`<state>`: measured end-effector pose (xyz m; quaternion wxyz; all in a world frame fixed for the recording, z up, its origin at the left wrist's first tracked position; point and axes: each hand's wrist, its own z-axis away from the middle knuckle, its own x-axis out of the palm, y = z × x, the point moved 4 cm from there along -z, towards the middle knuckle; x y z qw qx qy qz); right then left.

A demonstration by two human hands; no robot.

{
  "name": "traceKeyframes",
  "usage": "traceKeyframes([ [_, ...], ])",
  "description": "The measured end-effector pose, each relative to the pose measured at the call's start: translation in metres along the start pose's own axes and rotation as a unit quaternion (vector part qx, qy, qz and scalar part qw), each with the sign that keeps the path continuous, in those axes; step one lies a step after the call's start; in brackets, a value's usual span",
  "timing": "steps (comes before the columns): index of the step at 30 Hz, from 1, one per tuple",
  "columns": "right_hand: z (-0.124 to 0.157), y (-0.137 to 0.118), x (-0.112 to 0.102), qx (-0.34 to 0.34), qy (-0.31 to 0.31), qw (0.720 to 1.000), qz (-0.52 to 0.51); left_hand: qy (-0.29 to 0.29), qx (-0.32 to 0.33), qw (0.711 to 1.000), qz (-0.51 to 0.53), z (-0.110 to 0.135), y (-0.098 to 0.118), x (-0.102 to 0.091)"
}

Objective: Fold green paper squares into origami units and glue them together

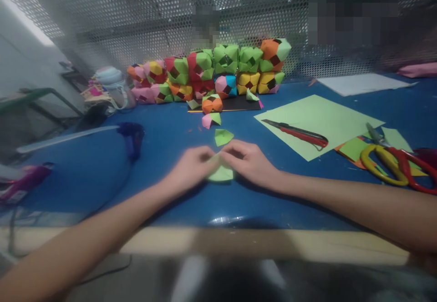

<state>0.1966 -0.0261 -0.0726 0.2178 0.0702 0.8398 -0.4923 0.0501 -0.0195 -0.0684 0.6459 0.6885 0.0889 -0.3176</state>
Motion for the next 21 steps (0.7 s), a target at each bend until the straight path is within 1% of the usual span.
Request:
traceKeyframes([
  [4,0.001,-0.003,-0.001,-0.029,0.005,1.0,0.008,-0.013,0.005,1.0,-0.014,0.002,0.001,0.002],
  [6,0.001,-0.005,-0.002,-0.037,0.004,0.999,0.007,-0.011,0.013,1.0,-0.012,0.002,0.002,0.002],
  [7,0.001,-0.005,-0.002,-0.038,0.002,0.999,0.003,-0.002,0.017,1.0,-0.008,0.001,0.003,0.001],
  [9,0.0,-0.004,-0.001,-0.023,-0.004,1.0,-0.006,0.037,0.02,0.999,0.001,0.001,0.004,-0.003],
  [11,-0.001,-0.001,0.0,0.009,-0.009,1.0,0.003,0.085,0.015,0.996,0.012,0.0,0.003,-0.007],
  [13,-0.001,0.003,0.001,0.034,-0.006,0.999,0.028,0.111,0.009,0.994,0.017,0.001,0.003,-0.01],
  [15,-0.001,0.005,0.002,0.035,0.002,0.998,0.047,0.11,0.009,0.994,0.015,0.001,0.003,-0.009],
  [17,-0.001,0.005,0.003,0.021,0.005,0.998,0.052,0.101,0.012,0.995,0.009,0.001,0.004,-0.007],
  [21,-0.001,0.002,0.004,0.007,-0.01,0.999,0.048,0.108,0.008,0.994,0.004,0.002,0.003,-0.004],
])
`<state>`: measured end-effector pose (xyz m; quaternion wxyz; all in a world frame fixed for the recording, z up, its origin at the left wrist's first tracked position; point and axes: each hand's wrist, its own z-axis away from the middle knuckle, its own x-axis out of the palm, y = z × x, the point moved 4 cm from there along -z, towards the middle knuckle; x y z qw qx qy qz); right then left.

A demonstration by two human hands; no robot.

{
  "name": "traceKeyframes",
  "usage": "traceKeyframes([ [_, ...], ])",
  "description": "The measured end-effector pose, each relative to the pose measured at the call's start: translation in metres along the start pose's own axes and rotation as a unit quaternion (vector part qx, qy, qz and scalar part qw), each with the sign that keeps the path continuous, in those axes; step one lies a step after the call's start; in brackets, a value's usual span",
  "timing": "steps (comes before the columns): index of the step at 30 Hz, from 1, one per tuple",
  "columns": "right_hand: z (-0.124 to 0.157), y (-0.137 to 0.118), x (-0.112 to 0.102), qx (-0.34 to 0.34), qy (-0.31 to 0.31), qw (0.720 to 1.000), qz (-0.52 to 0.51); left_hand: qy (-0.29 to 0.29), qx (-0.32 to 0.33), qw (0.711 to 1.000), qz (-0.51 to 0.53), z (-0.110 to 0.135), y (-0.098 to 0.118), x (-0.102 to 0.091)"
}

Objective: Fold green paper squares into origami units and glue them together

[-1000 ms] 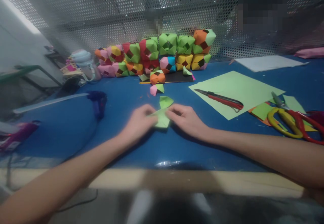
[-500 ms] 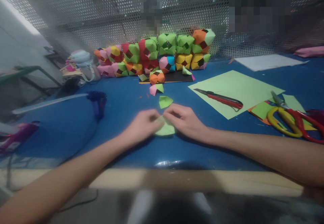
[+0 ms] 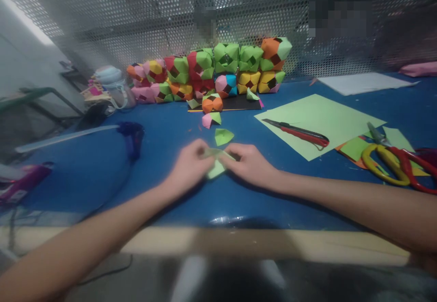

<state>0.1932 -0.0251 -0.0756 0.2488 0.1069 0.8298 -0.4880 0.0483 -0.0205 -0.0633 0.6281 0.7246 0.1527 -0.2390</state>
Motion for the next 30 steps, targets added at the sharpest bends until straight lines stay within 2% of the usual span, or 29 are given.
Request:
traceKeyframes([
  [9,-0.0005,0.0005,-0.0023,-0.005,0.002,1.0,-0.007,0.007,0.0,1.0,-0.001,-0.0029,-0.0037,0.0002],
  [17,0.0001,-0.0018,-0.0028,-0.017,0.015,0.999,-0.022,-0.044,0.018,0.999,-0.006,0.0001,-0.0021,0.006],
  [23,-0.0008,0.002,-0.0034,0.018,0.028,0.999,-0.012,0.013,-0.013,0.999,0.03,-0.0019,-0.004,-0.0005],
  [30,-0.0009,0.0039,-0.0023,0.028,0.015,0.999,0.001,-0.017,-0.002,0.999,0.048,-0.0039,-0.0047,0.0009],
])
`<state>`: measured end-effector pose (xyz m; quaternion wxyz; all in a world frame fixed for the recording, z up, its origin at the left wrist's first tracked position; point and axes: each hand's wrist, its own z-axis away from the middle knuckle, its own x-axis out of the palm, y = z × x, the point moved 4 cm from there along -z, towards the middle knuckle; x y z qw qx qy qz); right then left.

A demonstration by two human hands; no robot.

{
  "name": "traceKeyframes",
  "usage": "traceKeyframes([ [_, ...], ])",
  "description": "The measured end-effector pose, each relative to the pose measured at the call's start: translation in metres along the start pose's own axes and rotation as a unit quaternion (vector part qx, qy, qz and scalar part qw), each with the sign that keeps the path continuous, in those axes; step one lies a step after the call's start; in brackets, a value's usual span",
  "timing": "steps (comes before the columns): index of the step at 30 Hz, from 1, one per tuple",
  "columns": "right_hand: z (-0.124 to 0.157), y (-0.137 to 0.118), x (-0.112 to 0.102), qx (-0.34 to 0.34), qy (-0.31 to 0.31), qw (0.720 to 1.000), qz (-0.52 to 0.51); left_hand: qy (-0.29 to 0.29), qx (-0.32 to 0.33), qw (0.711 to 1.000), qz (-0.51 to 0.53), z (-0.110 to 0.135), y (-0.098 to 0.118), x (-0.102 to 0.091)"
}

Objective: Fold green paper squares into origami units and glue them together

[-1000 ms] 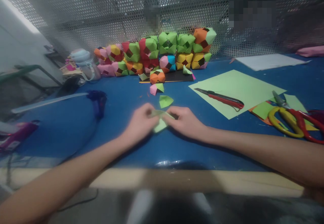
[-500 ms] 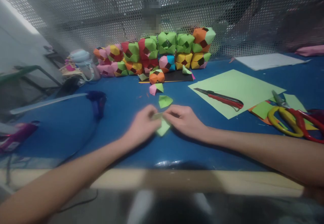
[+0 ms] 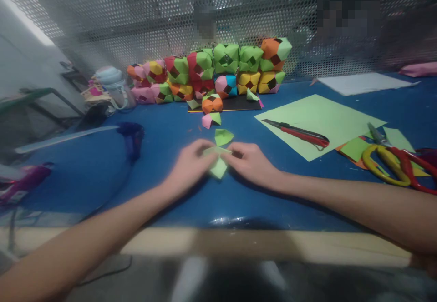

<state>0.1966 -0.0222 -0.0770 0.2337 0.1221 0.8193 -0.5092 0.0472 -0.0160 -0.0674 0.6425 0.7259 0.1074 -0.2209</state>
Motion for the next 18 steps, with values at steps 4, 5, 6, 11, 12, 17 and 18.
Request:
traceKeyframes([
  [4,-0.0002,-0.0001,0.0003,-0.002,-0.005,1.0,0.005,-0.02,0.004,1.0,0.008,-0.0014,-0.001,-0.0006],
  [5,-0.0002,0.0001,0.0003,-0.002,-0.006,1.0,0.007,-0.022,0.003,1.0,0.008,-0.0016,-0.0012,-0.0012],
  [6,-0.0002,0.0002,0.0003,-0.002,-0.006,1.0,0.008,-0.024,0.003,1.0,0.009,-0.0017,-0.0015,-0.002],
  [11,-0.0001,0.0015,-0.0001,0.0,-0.002,1.0,0.007,-0.066,0.002,0.997,0.034,-0.0022,-0.0046,-0.0041],
  [12,-0.0001,0.0019,0.0001,0.0,-0.002,1.0,0.006,-0.074,0.003,0.997,0.037,-0.0023,-0.0048,-0.0044],
  [17,0.0001,0.0012,0.0004,-0.011,0.002,1.0,0.007,-0.063,0.008,0.998,-0.006,-0.0012,0.0023,-0.0058],
  [18,0.0003,0.0002,0.0003,-0.019,0.001,1.0,0.008,-0.059,0.008,0.998,-0.025,-0.0005,0.0049,-0.0058],
])
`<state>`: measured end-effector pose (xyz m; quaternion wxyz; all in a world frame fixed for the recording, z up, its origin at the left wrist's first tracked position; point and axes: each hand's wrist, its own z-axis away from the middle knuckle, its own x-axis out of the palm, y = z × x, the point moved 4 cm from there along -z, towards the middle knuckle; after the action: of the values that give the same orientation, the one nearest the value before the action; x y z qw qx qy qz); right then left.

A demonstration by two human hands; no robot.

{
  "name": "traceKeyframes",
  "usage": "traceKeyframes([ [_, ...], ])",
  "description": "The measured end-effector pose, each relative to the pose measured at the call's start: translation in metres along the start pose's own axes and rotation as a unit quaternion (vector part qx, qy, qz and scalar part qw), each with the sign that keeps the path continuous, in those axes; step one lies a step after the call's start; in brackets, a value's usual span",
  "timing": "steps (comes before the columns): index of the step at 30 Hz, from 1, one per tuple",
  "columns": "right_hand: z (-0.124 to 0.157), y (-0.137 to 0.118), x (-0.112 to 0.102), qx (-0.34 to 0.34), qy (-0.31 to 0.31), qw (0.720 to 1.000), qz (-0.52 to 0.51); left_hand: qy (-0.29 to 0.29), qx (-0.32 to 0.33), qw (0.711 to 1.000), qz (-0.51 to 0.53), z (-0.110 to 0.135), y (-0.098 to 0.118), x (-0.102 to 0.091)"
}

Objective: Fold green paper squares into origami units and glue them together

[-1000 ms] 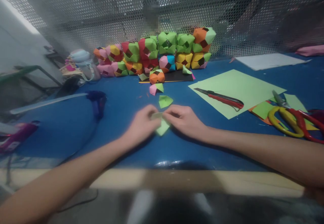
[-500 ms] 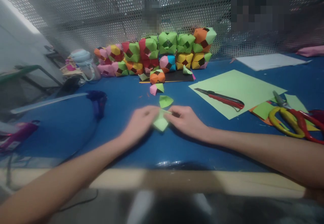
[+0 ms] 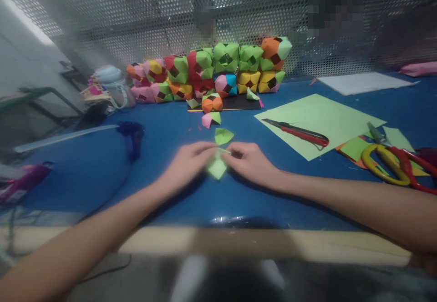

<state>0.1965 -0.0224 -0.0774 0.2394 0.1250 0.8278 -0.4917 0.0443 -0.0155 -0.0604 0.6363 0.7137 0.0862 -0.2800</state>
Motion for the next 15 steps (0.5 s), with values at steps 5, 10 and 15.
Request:
traceKeyframes([
  [5,0.0014,-0.0058,-0.0009,-0.041,0.005,0.999,-0.003,0.017,0.006,0.998,-0.054,0.0028,0.0066,0.001],
  [10,0.0022,-0.0045,0.0011,-0.024,0.001,1.0,0.004,0.023,0.015,0.998,-0.05,0.0027,0.0023,0.0048],
  [15,-0.0028,-0.0057,-0.0083,0.004,-0.004,0.999,-0.033,0.055,0.002,0.998,-0.039,-0.0001,0.0022,-0.0032],
])
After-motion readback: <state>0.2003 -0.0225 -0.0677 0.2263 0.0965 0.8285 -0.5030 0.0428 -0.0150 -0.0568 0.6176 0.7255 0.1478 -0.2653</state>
